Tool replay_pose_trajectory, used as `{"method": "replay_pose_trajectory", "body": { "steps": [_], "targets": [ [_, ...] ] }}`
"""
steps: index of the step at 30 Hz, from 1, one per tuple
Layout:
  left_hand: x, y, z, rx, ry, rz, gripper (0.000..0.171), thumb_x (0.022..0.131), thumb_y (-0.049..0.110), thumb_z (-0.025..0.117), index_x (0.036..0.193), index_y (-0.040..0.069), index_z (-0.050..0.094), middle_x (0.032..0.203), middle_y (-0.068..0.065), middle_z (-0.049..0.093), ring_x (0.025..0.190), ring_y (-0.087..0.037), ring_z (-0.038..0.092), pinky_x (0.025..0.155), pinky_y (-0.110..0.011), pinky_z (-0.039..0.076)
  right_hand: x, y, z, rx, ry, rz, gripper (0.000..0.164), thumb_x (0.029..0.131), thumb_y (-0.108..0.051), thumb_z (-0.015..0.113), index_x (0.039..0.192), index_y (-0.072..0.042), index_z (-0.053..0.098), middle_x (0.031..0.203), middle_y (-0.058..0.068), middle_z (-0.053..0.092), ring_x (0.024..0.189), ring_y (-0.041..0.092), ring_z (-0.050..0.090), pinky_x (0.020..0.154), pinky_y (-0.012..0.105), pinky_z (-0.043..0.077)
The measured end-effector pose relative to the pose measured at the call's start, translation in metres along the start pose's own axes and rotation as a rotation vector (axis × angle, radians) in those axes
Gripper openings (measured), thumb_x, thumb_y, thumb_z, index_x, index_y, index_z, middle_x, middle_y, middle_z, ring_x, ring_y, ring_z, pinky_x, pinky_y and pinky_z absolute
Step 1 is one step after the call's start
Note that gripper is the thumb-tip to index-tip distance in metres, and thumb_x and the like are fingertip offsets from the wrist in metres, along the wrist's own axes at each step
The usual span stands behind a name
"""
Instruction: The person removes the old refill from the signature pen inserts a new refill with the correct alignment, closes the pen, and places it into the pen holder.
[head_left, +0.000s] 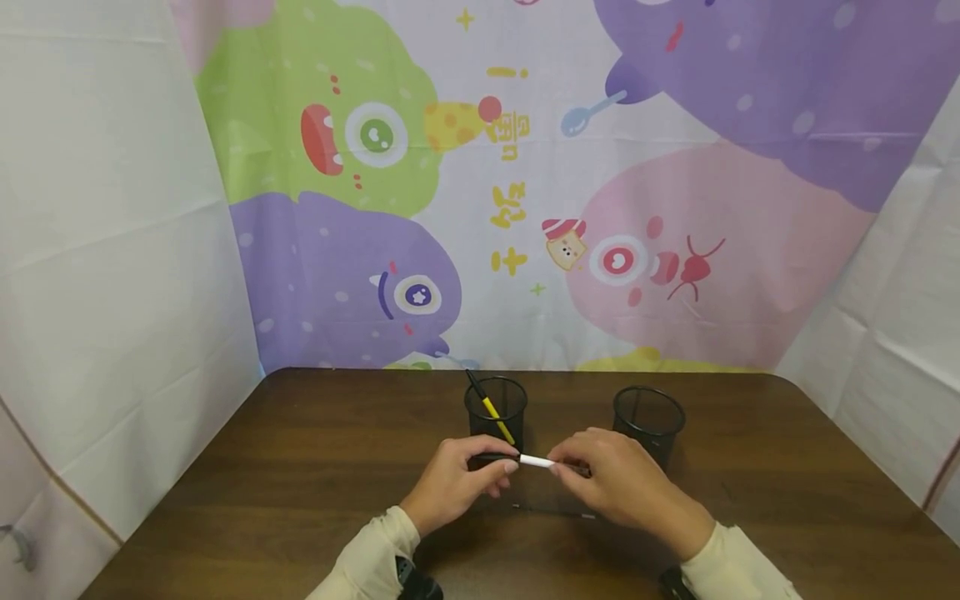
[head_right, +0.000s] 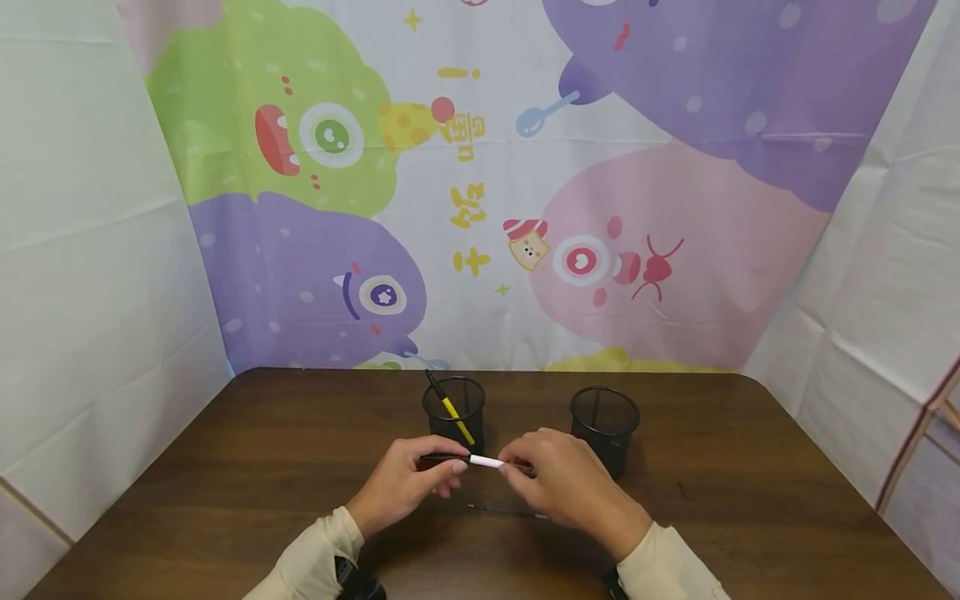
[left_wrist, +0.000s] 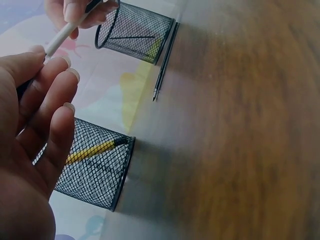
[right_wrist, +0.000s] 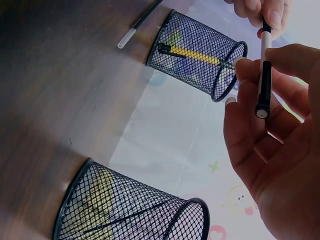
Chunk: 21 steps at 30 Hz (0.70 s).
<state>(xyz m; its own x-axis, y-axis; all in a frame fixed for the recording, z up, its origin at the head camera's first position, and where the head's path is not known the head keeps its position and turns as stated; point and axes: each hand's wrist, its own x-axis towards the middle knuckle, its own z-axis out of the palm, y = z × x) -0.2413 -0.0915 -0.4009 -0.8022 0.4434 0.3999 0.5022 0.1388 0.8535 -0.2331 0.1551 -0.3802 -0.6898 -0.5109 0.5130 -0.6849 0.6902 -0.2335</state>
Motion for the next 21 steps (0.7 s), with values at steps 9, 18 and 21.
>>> {"method": "replay_pose_trajectory", "body": {
  "steps": [9,18,21],
  "targets": [
    [-0.0007,0.001,-0.0008,-0.005,-0.02,-0.009,0.016,0.094,0.002,0.069,0.11,0.003,0.071,0.082,-0.014,0.073,0.062,-0.022,0.068,0.061,-0.035,0.06,-0.0004,0.0009,0.0013,-0.005,0.019,-0.007,0.005,0.088,-0.02,0.077,0.091,-0.023,0.076,0.08,-0.02,0.063,0.071,-0.004,0.053,0.061,0.025,0.05],
    [-0.0012,0.0027,-0.002,-0.048,-0.029,-0.011,0.017,0.095,-0.001,0.066,0.112,-0.005,0.065,0.093,-0.014,0.075,0.066,-0.022,0.067,0.065,-0.034,0.06,-0.0004,0.0005,0.0014,0.02,0.045,-0.014,0.006,0.088,-0.017,0.076,0.09,-0.023,0.076,0.082,-0.021,0.063,0.069,-0.004,0.054,0.062,0.025,0.05],
    [-0.0007,0.002,-0.0019,-0.063,-0.025,-0.019,0.014,0.095,-0.002,0.066,0.109,-0.004,0.063,0.095,-0.012,0.075,0.066,-0.021,0.067,0.066,-0.034,0.06,-0.0002,0.0006,0.0013,0.026,0.047,-0.015,0.006,0.088,-0.017,0.076,0.091,-0.022,0.076,0.083,-0.02,0.064,0.07,-0.003,0.055,0.063,0.026,0.051]
  ]
}}
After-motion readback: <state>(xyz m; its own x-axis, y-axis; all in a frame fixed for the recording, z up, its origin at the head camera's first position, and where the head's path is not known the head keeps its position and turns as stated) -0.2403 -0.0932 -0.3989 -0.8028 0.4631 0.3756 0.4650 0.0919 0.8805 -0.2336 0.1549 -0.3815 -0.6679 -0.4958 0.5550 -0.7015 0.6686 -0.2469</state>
